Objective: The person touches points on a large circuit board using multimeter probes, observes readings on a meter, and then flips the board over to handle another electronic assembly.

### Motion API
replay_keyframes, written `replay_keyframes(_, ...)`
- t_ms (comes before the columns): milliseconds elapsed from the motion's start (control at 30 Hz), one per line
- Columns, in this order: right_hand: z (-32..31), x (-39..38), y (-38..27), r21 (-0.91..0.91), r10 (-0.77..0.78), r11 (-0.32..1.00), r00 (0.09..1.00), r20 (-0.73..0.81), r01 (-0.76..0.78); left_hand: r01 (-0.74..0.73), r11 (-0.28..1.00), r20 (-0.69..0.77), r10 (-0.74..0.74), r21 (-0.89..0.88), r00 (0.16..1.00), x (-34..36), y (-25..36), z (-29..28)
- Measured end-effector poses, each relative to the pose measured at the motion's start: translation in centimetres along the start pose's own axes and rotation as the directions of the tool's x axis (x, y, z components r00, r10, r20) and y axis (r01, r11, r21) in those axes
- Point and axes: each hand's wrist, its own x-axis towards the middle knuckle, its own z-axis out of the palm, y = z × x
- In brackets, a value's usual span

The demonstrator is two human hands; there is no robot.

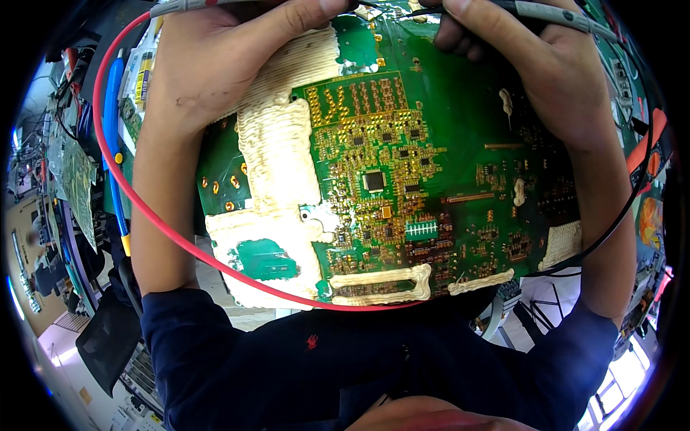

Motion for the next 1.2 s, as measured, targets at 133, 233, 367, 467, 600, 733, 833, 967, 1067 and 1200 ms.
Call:
replay_keyframes(133,-0.4,0.0,0.4,0.072,-0.02,0.997,1.0,0.014,0.019,-0.024,0.999,0.012,0.024,0.025,1.0,0.0,0.1,0.0)
replay_keyframes(233,-0.5,0.1,0.5,0.114,0.002,0.993,1.0,0.028,-0.005,0.014,0.999,0.007,-0.014,0.031,1.0,0.0,-0.2,-0.3)
replay_keyframes(367,-1.2,0.5,0.1,0.151,0.077,0.984,0.993,0.086,-0.09,0.04,0.999,-0.007,-0.04,0.024,0.999,0.1,-0.3,-0.3)
replay_keyframes(467,-0.9,0.2,0.4,0.124,0.028,0.992,0.998,0.05,-0.034,0.026,0.998,-0.017,-0.025,0.064,1.0,0.1,0.0,-0.1)
replay_keyframes(600,-0.3,0.2,0.7,0.089,-0.042,0.995,0.999,0.023,0.04,-0.027,0.995,-0.029,0.03,0.097,0.999,-0.2,-0.1,0.2)
replay_keyframes(733,-0.9,0.5,0.0,0.184,0.034,0.982,0.997,0.073,-0.048,-0.037,0.974,0.084,0.019,0.223,0.996,0.0,-0.2,-0.8)
replay_keyframes(833,-1.2,0.2,1.2,0.265,0.029,0.963,0.995,0.093,-0.053,-0.01,0.952,0.123,-0.029,0.306,0.992,0.1,0.5,-1.1)
replay_keyframes(967,1.0,0.8,4.4,0.145,-0.206,0.964,0.971,-0.124,0.223,0.019,0.983,0.112,-0.04,0.185,0.993,-0.1,0.3,-0.5)
replay_keyframes(1067,-0.1,0.7,3.3,0.093,-0.097,0.991,0.995,-0.015,0.098,0.2,0.972,0.021,-0.204,0.124,0.979,-0.5,0.7,-0.8)
replay_keyframes(1200,0.1,0.5,3.1,0.116,-0.06,0.991,0.997,-0.039,0.064,0.18,0.979,0.015,-0.182,0.093,0.983,-0.3,-0.3,-0.8)
